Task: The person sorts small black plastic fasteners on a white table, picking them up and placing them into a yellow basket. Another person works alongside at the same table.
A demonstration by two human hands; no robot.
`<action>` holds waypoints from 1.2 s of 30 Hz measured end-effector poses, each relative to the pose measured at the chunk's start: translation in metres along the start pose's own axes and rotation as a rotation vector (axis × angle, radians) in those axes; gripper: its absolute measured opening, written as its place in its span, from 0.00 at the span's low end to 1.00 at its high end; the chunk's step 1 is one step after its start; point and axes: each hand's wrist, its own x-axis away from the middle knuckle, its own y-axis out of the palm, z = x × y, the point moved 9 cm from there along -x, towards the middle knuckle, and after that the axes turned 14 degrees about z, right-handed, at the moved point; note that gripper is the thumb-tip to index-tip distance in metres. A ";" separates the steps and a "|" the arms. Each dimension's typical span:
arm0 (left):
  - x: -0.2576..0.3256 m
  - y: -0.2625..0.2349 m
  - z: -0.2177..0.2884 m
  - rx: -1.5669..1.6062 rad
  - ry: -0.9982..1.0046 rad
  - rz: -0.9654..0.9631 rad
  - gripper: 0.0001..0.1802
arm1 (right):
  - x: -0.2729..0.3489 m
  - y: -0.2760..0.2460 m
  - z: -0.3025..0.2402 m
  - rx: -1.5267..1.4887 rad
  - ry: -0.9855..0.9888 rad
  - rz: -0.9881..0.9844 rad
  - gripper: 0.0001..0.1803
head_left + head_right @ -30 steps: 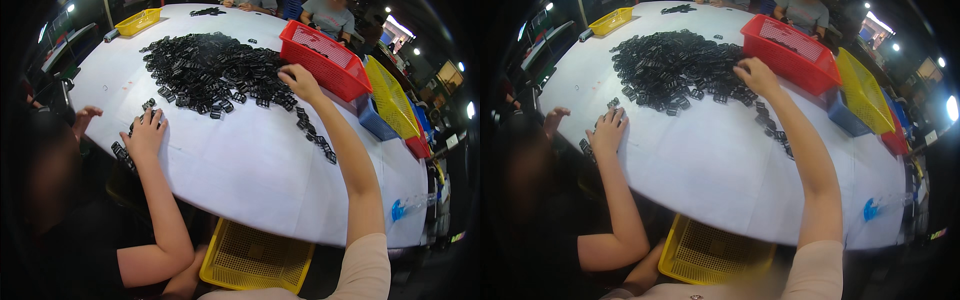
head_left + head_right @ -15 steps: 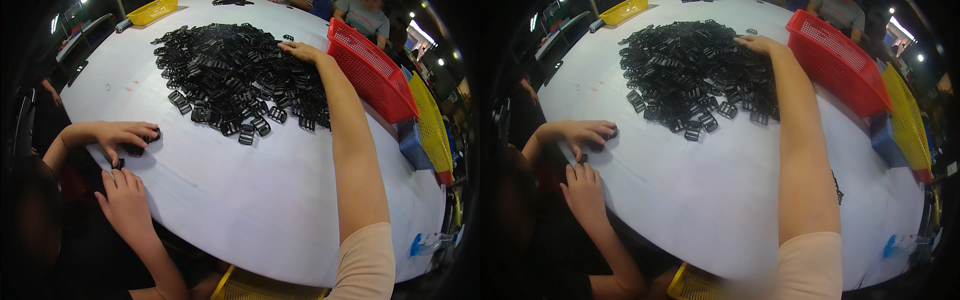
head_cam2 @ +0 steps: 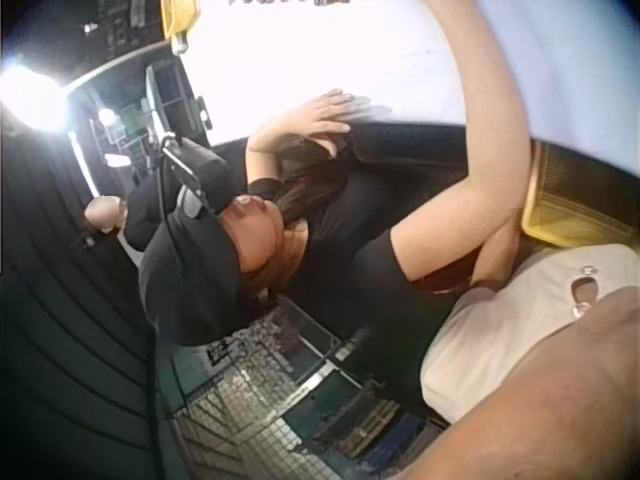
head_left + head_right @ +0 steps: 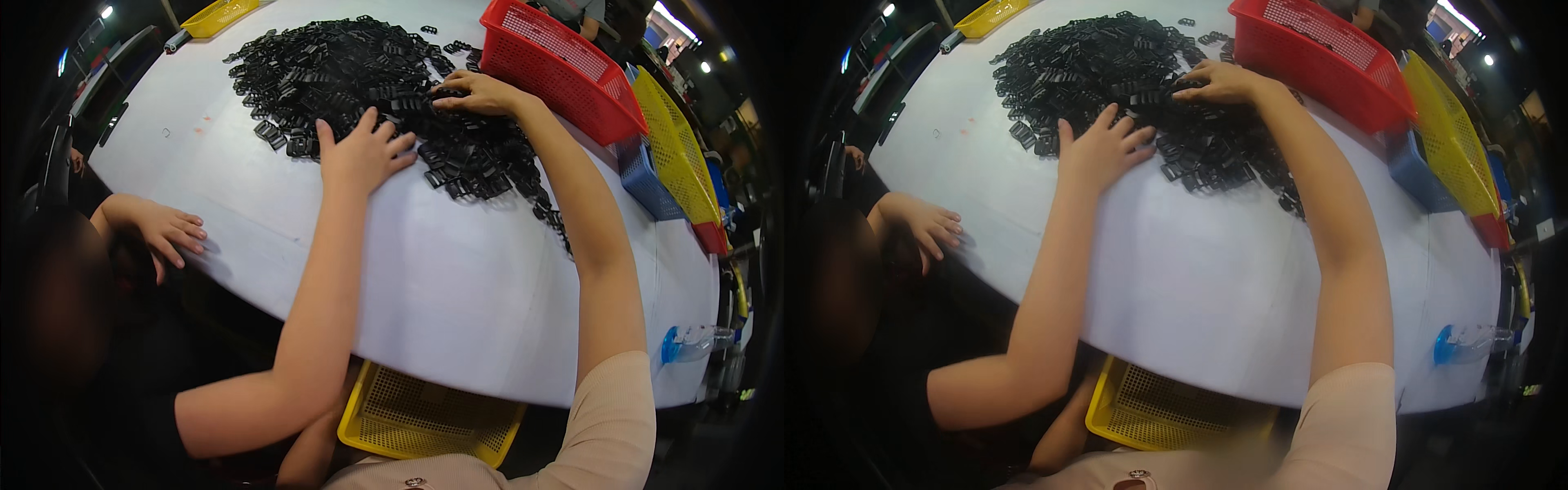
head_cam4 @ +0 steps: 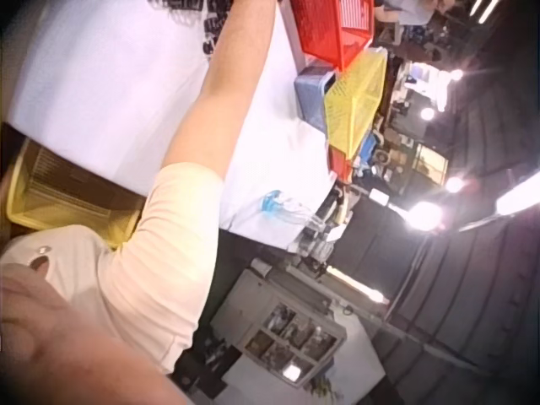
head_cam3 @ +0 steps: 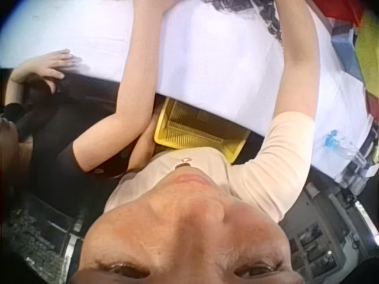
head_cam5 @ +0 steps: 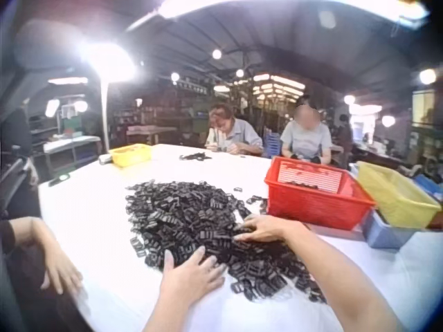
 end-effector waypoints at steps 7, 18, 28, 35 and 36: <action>0.394 -0.114 -0.128 -0.882 -0.059 1.168 0.34 | 0.112 -0.004 -0.036 0.031 -0.052 -0.032 0.31; 0.366 -0.046 -0.153 -1.551 -0.352 0.910 0.45 | 0.259 -0.027 -0.089 0.200 -0.071 -0.036 0.24; 0.312 0.066 -0.178 -3.079 0.130 0.376 0.17 | 0.366 -0.075 -0.106 0.341 0.045 0.522 0.17; 0.206 0.127 -0.259 -2.429 0.601 0.038 0.14 | 0.387 -0.039 -0.168 0.220 0.077 0.686 0.24; 0.191 0.123 -0.264 -2.447 0.696 0.000 0.17 | 0.387 -0.029 -0.160 0.254 0.098 0.676 0.24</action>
